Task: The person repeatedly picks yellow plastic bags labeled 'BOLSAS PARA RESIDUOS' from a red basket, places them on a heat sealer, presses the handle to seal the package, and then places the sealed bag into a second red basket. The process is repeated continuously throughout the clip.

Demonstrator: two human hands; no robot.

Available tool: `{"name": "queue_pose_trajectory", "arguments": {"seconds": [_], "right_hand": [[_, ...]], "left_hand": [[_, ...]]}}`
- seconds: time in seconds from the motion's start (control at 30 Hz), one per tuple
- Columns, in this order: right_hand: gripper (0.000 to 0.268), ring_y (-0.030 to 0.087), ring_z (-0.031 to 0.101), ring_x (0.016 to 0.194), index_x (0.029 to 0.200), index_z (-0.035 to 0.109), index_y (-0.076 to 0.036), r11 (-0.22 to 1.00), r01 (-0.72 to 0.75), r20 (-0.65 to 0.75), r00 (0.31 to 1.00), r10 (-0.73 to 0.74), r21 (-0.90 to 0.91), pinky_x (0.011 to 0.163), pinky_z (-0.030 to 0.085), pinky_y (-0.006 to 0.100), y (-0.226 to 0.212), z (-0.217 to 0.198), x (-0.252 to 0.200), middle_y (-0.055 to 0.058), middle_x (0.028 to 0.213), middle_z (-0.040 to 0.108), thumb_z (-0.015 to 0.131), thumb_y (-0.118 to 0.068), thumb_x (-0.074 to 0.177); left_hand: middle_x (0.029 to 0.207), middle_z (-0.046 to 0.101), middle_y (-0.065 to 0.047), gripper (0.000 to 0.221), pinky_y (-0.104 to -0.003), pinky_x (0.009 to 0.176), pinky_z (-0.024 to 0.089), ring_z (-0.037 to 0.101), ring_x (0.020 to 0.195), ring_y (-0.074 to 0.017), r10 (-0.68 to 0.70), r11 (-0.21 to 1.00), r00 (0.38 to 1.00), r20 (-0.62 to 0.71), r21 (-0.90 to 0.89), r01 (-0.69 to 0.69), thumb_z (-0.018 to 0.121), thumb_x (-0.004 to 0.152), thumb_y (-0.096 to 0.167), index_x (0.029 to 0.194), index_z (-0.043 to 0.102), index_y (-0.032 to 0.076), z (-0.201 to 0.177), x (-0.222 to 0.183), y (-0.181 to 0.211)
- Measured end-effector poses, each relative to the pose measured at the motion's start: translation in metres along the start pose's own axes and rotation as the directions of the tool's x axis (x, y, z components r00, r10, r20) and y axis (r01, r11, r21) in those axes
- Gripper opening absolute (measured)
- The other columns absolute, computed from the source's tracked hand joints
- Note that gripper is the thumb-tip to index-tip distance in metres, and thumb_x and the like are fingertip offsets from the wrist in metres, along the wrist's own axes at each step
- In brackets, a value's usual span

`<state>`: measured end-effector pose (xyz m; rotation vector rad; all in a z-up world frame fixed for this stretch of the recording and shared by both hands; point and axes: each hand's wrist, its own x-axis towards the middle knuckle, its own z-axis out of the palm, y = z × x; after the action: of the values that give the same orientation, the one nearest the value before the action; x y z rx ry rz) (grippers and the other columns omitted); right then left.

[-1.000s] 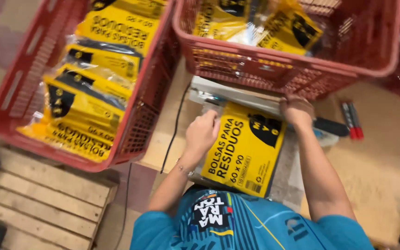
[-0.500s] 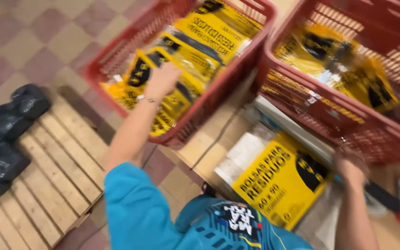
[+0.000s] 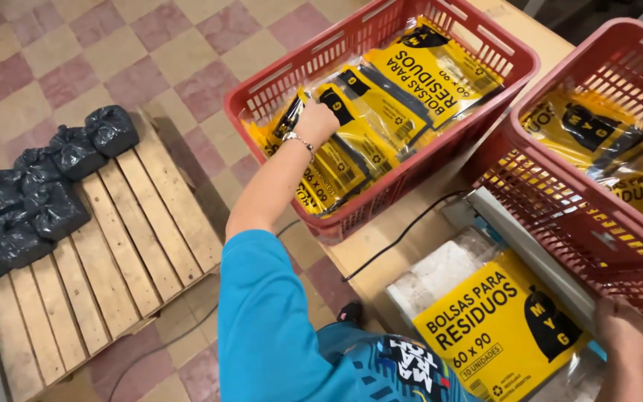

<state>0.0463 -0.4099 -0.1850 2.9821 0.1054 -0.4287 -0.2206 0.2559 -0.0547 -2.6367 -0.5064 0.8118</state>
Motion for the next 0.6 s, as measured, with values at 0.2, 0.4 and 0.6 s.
{"name": "queue_pose_trajectory", "arguments": {"seconds": [0.2, 0.4, 0.6], "right_hand": [[0.015, 0.013, 0.068, 0.085, 0.111, 0.081, -0.035, 0.896, 0.248, -0.761, 0.474, -0.443, -0.368, 0.081, 0.053, 0.025, 0.03, 0.003, -0.031, -0.006, 0.095, 0.073, 0.068, -0.042, 0.115], [0.026, 0.006, 0.064, 0.112, 0.111, 0.067, -0.027, 0.918, 0.047, -0.798, 0.479, -0.366, -0.393, 0.114, 0.051, 0.019, 0.006, -0.012, -0.172, -0.008, 0.112, 0.069, 0.071, -0.048, 0.125], [0.083, 0.042, 0.074, 0.083, 0.118, 0.076, 0.005, 0.952, -0.088, -0.216, 0.964, 0.155, 0.294, 0.077, 0.059, 0.049, 0.019, 0.05, -0.166, 0.027, 0.103, 0.077, 0.079, -0.067, 0.078]], "left_hand": [[0.052, 0.022, 0.005, 0.053, -0.032, 0.047, 0.02, 0.018, 0.051, -0.0135, -0.008, 0.997, 0.862, -0.506, -0.076, -0.035, 0.062, 0.069, -0.027, 0.062, 0.032, 0.016, 0.012, -0.025, -0.025], [0.072, 0.06, 0.005, 0.023, -0.024, 0.057, 0.046, 0.053, 0.072, -0.0129, -0.058, 0.997, 0.598, -0.799, -0.073, -0.002, 0.082, 0.083, 0.007, 0.093, 0.066, 0.02, -0.089, -0.17, 0.002], [0.096, 0.057, -0.006, 0.025, -0.039, 0.058, 0.047, 0.06, 0.095, -0.0259, 0.096, 0.987, -0.003, -0.995, 0.095, 0.132, 0.037, 0.104, 0.01, 0.095, 0.058, 0.019, -0.112, -0.238, 0.114]]}}
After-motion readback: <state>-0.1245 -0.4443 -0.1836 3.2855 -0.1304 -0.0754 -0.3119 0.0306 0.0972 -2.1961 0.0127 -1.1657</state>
